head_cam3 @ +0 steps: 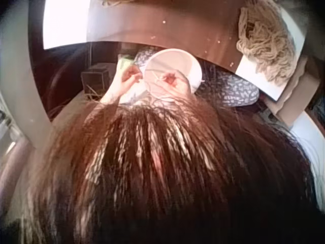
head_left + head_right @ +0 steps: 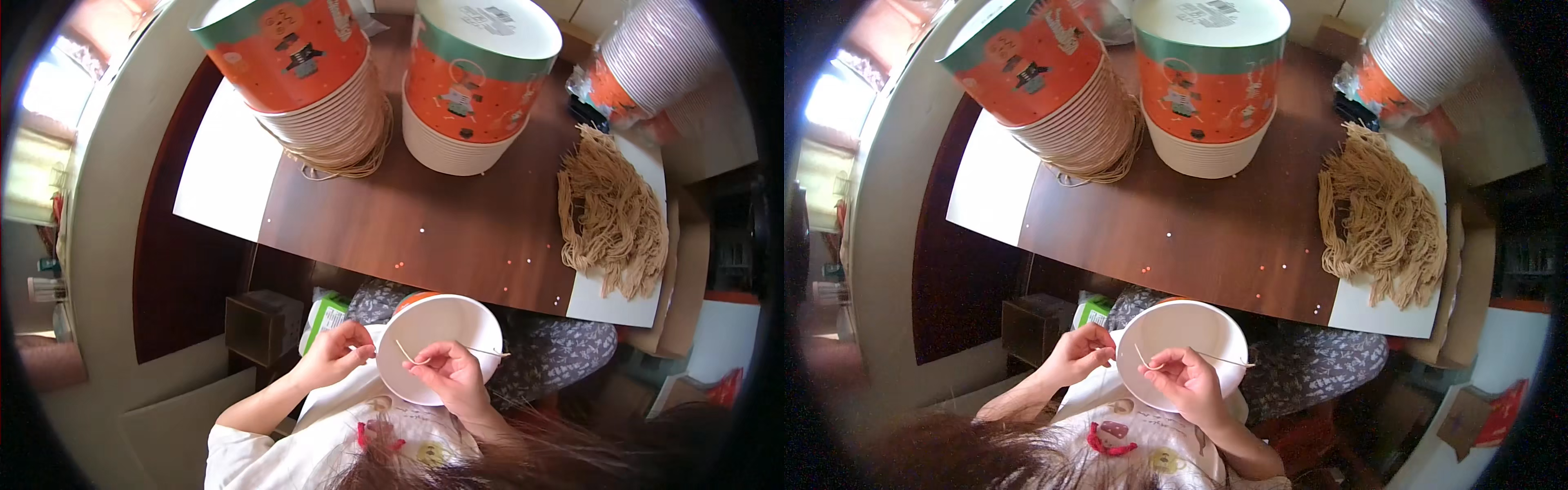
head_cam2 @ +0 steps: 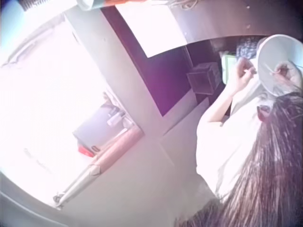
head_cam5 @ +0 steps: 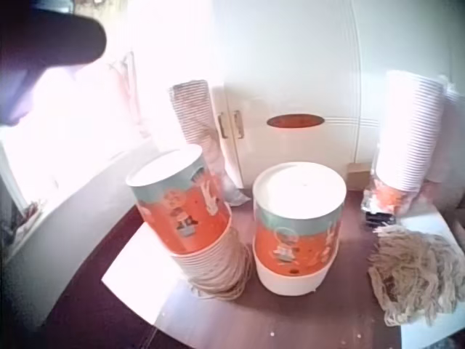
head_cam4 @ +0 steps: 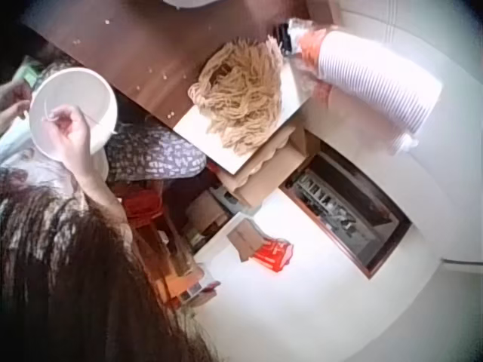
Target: Attaching string handles to decorative paper buckets.
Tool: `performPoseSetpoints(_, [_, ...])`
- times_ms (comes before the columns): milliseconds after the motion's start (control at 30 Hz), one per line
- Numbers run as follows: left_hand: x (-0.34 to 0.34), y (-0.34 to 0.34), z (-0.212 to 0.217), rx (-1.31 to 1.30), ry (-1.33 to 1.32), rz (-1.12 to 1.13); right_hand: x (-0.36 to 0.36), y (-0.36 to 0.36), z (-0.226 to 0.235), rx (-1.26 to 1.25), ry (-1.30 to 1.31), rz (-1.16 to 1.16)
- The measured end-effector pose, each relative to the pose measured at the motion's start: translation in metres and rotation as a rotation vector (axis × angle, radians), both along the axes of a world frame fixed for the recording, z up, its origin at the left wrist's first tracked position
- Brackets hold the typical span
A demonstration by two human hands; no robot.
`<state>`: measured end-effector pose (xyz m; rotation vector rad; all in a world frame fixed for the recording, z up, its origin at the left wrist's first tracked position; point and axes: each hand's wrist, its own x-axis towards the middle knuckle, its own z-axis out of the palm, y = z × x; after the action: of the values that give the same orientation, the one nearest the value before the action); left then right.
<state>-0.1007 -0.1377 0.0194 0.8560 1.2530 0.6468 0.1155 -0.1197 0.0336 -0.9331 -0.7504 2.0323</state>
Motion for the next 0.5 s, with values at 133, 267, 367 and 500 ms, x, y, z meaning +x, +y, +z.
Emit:
performPoseSetpoints(133, [0.001,-0.007,-0.007,-0.06,-0.101,0.033,-0.009,0.004,-0.013,-0.043,-0.047,0.075])
performPoseSetpoints(267, [0.002,-0.005,-0.005,-0.071,-0.097,0.053,-0.013,0.004,-0.017,-0.086,-0.022,0.085])
performPoseSetpoints(367, [0.002,-0.004,-0.005,-0.081,-0.115,0.056,-0.013,0.002,-0.021,-0.105,-0.008,0.084])
performPoseSetpoints(500, [0.001,-0.006,-0.008,-0.107,-0.153,0.055,-0.011,0.003,-0.023,0.002,-0.121,0.11])
